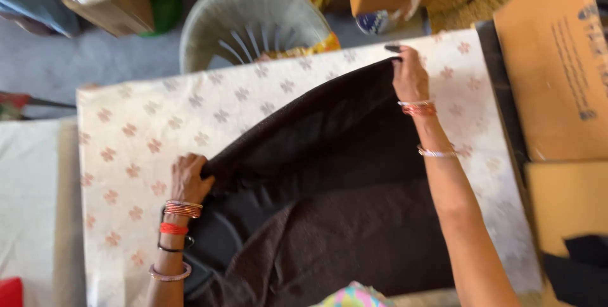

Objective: The person folds a dark brown garment on a table with a floral-patterned cloth. They smooth and align the fabric, fold it in half multiple times, and adjust the edges to create a compact bundle.

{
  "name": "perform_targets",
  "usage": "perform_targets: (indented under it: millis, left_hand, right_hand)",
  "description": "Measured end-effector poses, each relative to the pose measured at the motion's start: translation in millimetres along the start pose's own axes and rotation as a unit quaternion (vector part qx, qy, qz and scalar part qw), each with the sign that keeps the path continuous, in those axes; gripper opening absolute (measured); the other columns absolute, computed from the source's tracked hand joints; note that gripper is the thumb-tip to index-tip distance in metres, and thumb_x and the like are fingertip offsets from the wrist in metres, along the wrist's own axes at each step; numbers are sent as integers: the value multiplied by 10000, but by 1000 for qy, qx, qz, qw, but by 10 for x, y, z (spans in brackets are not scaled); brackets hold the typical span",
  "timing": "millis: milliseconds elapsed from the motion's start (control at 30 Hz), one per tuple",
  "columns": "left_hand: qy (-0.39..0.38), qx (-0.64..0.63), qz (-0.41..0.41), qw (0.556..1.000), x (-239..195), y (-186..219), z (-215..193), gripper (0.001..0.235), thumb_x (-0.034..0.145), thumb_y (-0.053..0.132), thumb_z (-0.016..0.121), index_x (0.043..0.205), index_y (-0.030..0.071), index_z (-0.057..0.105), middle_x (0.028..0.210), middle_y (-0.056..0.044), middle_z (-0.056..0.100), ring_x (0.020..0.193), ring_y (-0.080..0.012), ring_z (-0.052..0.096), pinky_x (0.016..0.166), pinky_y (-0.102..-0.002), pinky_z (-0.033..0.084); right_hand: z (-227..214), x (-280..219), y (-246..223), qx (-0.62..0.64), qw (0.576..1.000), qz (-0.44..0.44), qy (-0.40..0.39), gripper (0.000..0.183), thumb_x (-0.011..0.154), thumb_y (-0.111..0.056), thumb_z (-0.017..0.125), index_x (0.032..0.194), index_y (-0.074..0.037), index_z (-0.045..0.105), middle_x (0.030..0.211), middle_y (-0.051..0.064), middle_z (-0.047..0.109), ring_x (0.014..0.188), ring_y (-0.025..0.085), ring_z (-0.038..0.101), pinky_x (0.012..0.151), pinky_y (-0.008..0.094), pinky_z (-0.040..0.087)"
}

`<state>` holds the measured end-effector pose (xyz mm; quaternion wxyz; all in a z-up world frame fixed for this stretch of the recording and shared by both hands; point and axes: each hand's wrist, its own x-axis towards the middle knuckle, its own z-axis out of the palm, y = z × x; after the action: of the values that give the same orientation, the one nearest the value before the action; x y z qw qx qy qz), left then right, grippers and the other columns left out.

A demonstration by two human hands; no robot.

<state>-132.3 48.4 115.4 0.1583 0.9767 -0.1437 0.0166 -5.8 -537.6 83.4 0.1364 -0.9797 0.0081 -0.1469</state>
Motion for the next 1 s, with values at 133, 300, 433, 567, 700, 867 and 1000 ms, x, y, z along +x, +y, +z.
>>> perform_targets:
  millis: [133,300,433,567,700,867,1000]
  left_hand:
    - [38,9,4,999,-535,310,24,470,535,-73,723,985,55,671,1236,-86,616,1128,-341,559,932,-413,513]
    - [3,29,5,1000,-1371,417,511,432,589,-94,755,978,71,666,1159,-65,614,1086,-298,572,899,-408,499]
    - [-79,0,-18,997,-1653,616,629,428,509,-10,813,914,40,682,1071,-97,614,999,-326,570,808,-447,483]
    - [-50,66,-30,996,-1650,537,769,346,659,-115,743,942,75,686,1103,-42,627,1027,-257,585,871,-373,506]
    - [24,44,-41,998,-1575,635,498,357,644,-105,739,959,50,671,1109,-70,622,1048,-292,583,910,-397,506]
    - [32,-1,-60,998,-1811,662,567,370,578,-107,730,904,59,677,1093,-74,640,1043,-328,577,901,-432,495]
    - [-11,-58,-15,998,-2266,693,674,441,685,-56,683,1092,113,685,1185,-70,642,1114,-309,587,918,-436,478]
  right_hand:
    - [-673,-1292,48,98,986,-50,127,118,1020,22,638,1108,43,563,1431,223,570,1150,368,652,847,392,595]
    - [-507,-3158,325,16,998,54,17,117,937,-85,690,1045,-62,653,1385,184,557,1159,372,640,848,407,587]
    - [-295,-3879,386,-54,994,96,-24,125,917,-120,690,1041,-123,675,1421,119,512,1075,312,653,815,409,584]
    - [-241,-3758,572,-14,992,119,-29,146,925,-89,683,1070,-101,671,1526,165,436,1022,291,655,772,393,583]
    - [-568,-3471,547,92,991,99,15,138,932,12,622,1059,-40,608,1615,240,353,1018,299,622,847,396,557]
    - [-1003,-3864,488,132,985,5,113,229,899,138,559,1096,23,547,1588,290,373,1375,406,504,1112,456,443]
    - [-805,-4518,432,125,989,24,79,320,896,172,516,1174,20,557,1417,265,492,1446,418,453,1222,532,359]
